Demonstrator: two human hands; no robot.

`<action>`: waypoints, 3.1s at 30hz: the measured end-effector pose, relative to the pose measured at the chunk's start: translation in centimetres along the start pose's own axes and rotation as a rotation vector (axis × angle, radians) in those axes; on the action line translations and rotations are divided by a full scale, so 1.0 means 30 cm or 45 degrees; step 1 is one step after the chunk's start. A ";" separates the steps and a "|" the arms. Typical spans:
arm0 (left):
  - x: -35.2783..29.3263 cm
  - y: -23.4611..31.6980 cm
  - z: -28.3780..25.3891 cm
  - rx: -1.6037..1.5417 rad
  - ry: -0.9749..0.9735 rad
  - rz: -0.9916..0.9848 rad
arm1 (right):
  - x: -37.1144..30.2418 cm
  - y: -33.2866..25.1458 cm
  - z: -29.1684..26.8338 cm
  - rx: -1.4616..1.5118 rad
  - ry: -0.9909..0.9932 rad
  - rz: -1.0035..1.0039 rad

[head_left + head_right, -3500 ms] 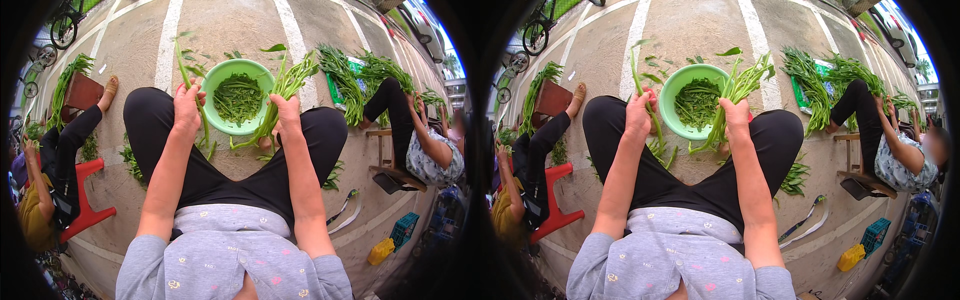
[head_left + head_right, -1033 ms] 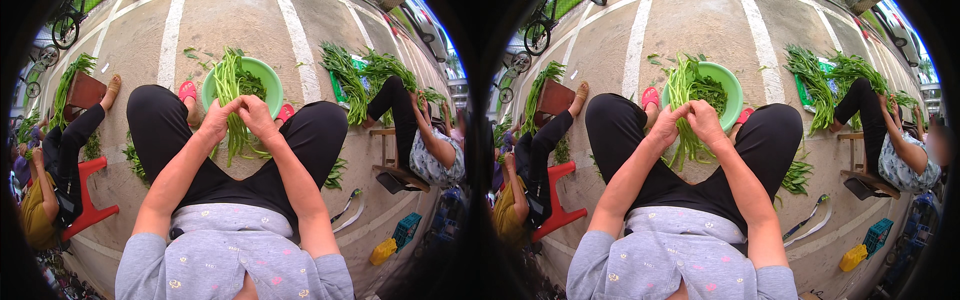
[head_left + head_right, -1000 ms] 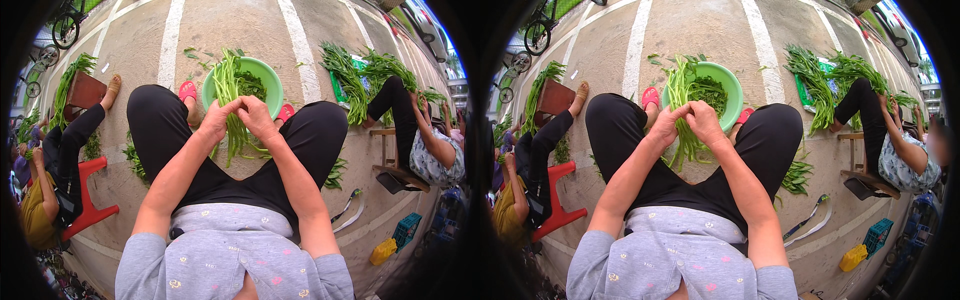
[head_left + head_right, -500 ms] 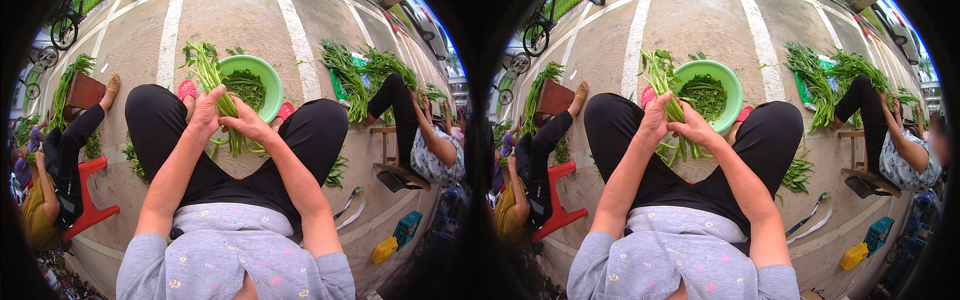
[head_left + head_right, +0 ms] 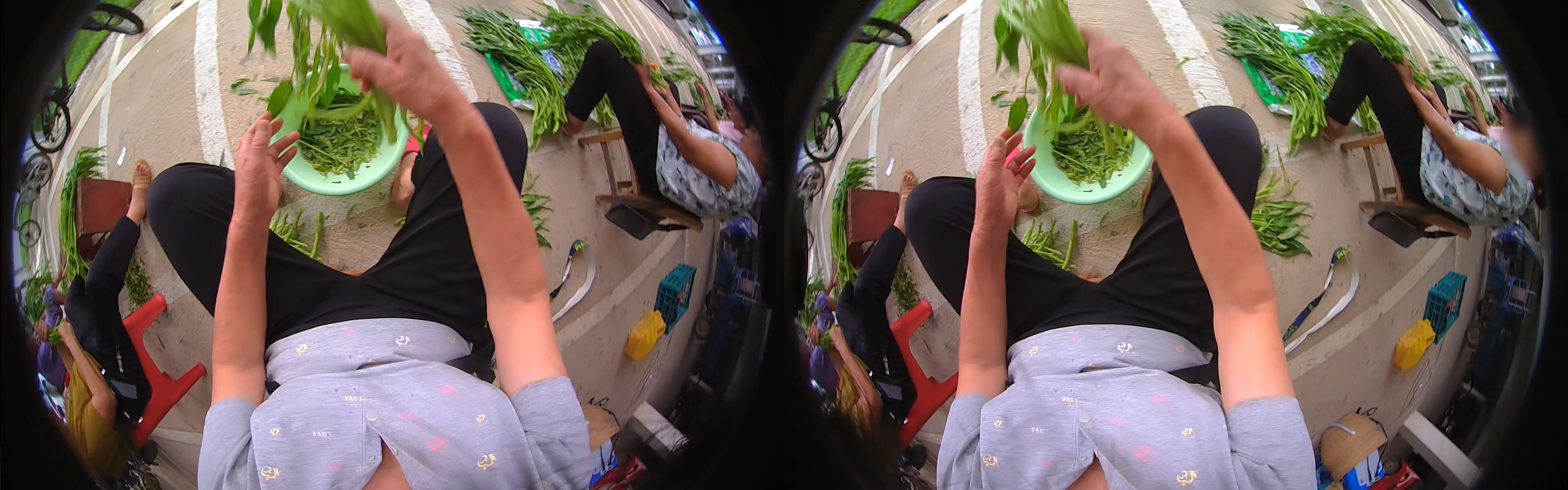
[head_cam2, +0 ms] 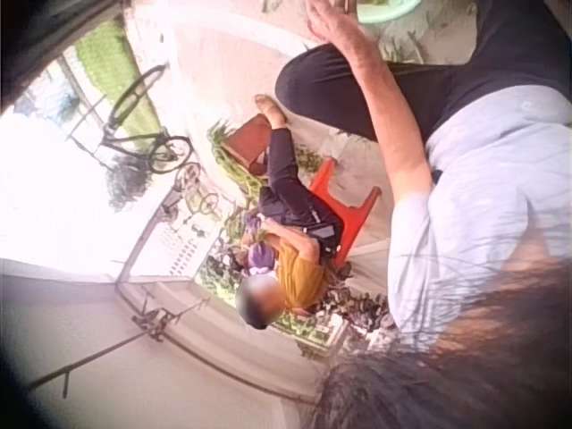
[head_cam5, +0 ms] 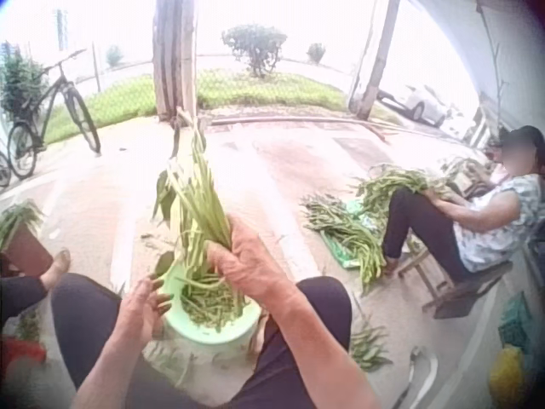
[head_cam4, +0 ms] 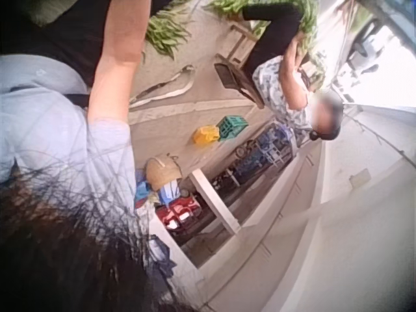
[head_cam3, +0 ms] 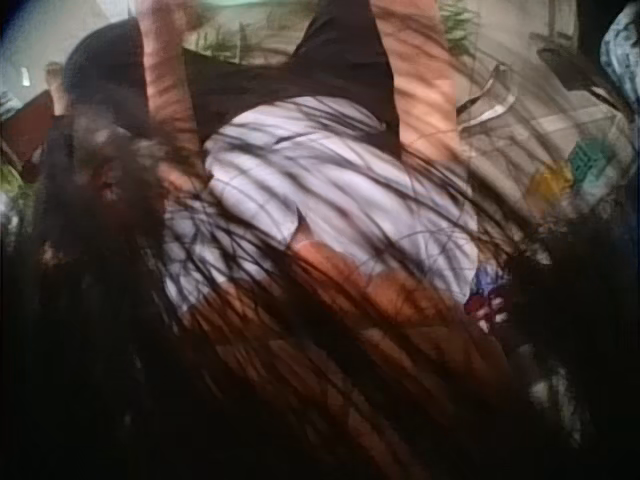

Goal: The person sits on the ground and plucks the leaves and stems of green vegetables by hand, placing the edible parts into a green plastic bowl and keeping the remainder in bundles.

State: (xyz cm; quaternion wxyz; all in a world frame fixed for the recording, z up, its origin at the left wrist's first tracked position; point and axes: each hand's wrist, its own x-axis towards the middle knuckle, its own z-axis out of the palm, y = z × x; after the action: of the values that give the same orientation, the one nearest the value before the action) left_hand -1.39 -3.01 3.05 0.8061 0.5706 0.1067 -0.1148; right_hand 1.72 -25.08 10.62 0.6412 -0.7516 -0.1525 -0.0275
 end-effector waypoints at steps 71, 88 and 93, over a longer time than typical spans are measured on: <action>-0.046 -0.012 -0.097 0.314 -0.272 -0.201 | -1.247 0.823 -0.342 -0.564 0.256 1.628; -0.341 0.026 -0.911 0.210 0.944 0.172 | -0.317 -0.049 -0.458 0.091 0.781 0.069; -0.551 -0.306 -1.007 0.183 1.081 -0.393 | -0.234 0.045 -0.108 -0.679 0.213 0.158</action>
State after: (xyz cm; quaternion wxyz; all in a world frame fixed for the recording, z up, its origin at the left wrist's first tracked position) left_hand -21.18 23.59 -10.02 0.6227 0.5990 0.5034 0.0032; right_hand -4.11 -29.78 8.23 0.4316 -0.8967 -0.0401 -0.0894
